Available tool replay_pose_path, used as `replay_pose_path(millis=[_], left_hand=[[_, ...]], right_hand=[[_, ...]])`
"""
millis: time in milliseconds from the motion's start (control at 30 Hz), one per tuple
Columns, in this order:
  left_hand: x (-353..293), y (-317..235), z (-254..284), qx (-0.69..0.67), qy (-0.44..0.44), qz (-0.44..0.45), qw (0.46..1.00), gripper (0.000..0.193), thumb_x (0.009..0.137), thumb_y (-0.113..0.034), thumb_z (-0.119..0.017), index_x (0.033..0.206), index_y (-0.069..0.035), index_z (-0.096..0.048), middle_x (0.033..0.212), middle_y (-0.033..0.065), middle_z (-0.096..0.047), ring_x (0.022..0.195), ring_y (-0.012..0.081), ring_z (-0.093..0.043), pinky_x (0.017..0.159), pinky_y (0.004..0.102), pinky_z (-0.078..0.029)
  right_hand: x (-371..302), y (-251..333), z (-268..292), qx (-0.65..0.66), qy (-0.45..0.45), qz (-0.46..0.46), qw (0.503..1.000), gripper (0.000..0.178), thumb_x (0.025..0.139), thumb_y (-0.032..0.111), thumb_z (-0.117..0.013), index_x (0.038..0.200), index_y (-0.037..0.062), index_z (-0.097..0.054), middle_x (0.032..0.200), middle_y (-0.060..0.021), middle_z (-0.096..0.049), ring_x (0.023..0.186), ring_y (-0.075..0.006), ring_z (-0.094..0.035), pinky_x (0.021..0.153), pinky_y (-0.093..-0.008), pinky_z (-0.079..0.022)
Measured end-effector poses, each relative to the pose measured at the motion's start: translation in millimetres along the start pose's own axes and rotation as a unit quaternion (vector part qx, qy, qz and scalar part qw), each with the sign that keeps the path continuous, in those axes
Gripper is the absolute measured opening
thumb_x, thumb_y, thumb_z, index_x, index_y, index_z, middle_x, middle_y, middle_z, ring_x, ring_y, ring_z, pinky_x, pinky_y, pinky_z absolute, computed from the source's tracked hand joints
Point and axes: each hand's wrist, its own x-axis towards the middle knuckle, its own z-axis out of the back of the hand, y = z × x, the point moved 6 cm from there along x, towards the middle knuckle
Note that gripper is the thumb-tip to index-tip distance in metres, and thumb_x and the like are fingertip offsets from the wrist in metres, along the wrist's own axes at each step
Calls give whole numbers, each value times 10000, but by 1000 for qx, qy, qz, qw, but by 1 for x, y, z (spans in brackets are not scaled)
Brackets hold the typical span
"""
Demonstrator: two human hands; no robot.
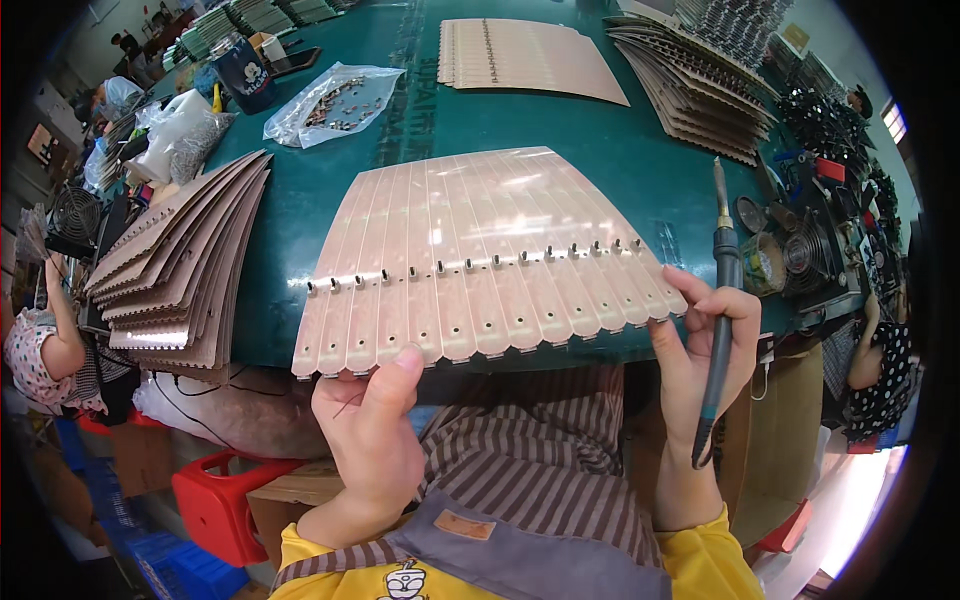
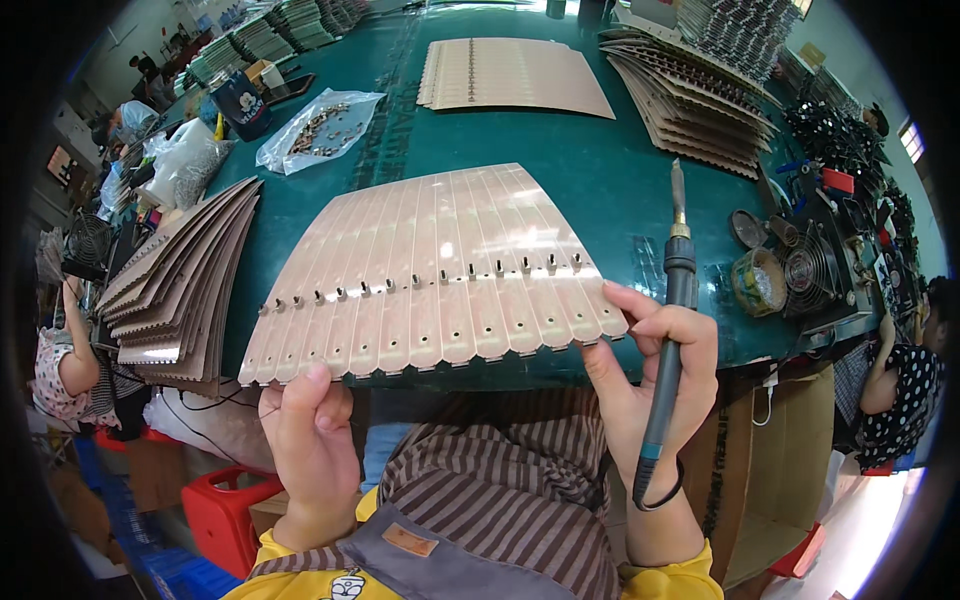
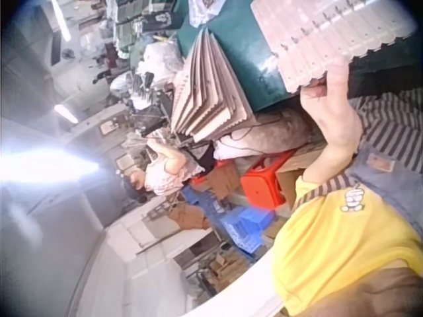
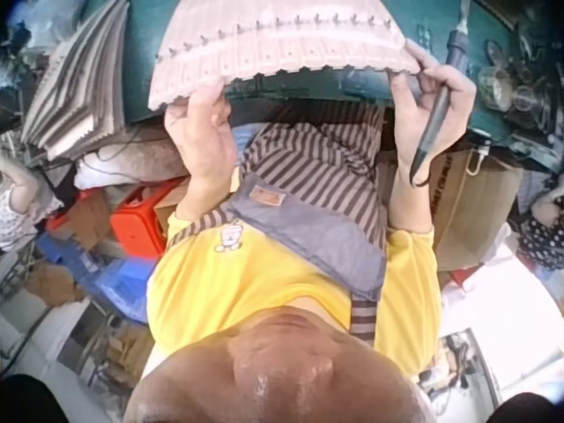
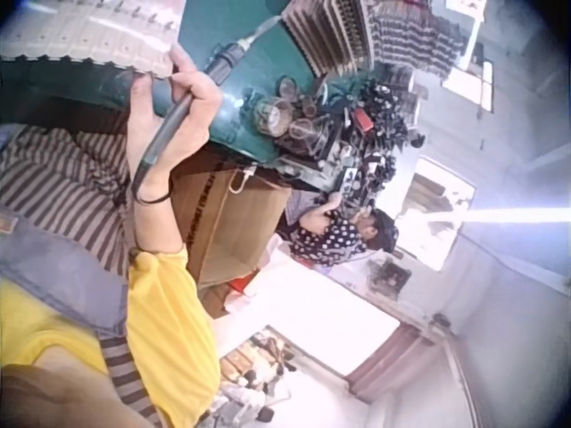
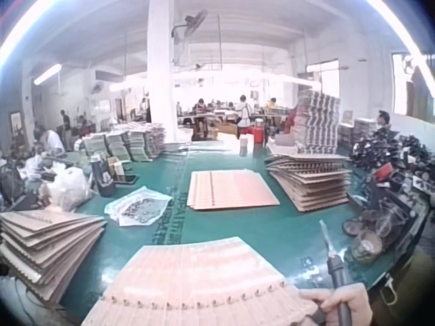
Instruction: The person inserts metal connectors into the holes of circuit board panels by hand, solders components onto the LED strips using a soldering iron, and attaches connectors to another panel.
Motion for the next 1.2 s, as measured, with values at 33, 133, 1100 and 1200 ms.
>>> replay_pose_path(millis=[33, 133, 1100, 1200], left_hand=[[1, 0, -1, -6, 14, 15, 1000, 205, 807, -47, -596, 1008, -45, -555, 750, -24, -524, 522, 32, -347, 490, 191, -284], [2, 1, -8, -9, 22, 29, 999, 206, 808, -51, -607, 1008, -46, -557, 752, -28, -524, 522, 31, -347, 493, 191, -285], [2, -2, -45, -71, 142, 5, 987, 403, 754, 67, -701, 1124, 37, -545, 1063, 114, -623, 996, 166, -598, 845, 284, -500], [-3, -12, -56, -8, 161, 14, 987, 364, 729, 43, -739, 1061, 35, -589, 1005, 94, -645, 939, 140, -615, 800, 253, -508]], right_hand=[[1, 1, 1, -1, -7, 8, 1000, 384, 762, 27, -741, 976, 34, -422, 1073, -188, -603, 1017, -197, -587, 876, -289, -466], [0, 1, 6, 7, -21, -9, 1000, 394, 757, 3, -736, 990, 45, -421, 1085, -192, -603, 963, -154, -571, 854, -261, -448], [16, 58, -4, -368, -49, 198, 907, 401, 569, -27, -766, 897, 63, -552, 1075, -180, -650, 1042, -323, -580, 974, -383, -361], [19, 63, -16, -354, 8, 235, 905, 297, 592, -53, -725, 845, 62, -619, 972, -161, -675, 954, -317, -609, 852, -383, -456]])
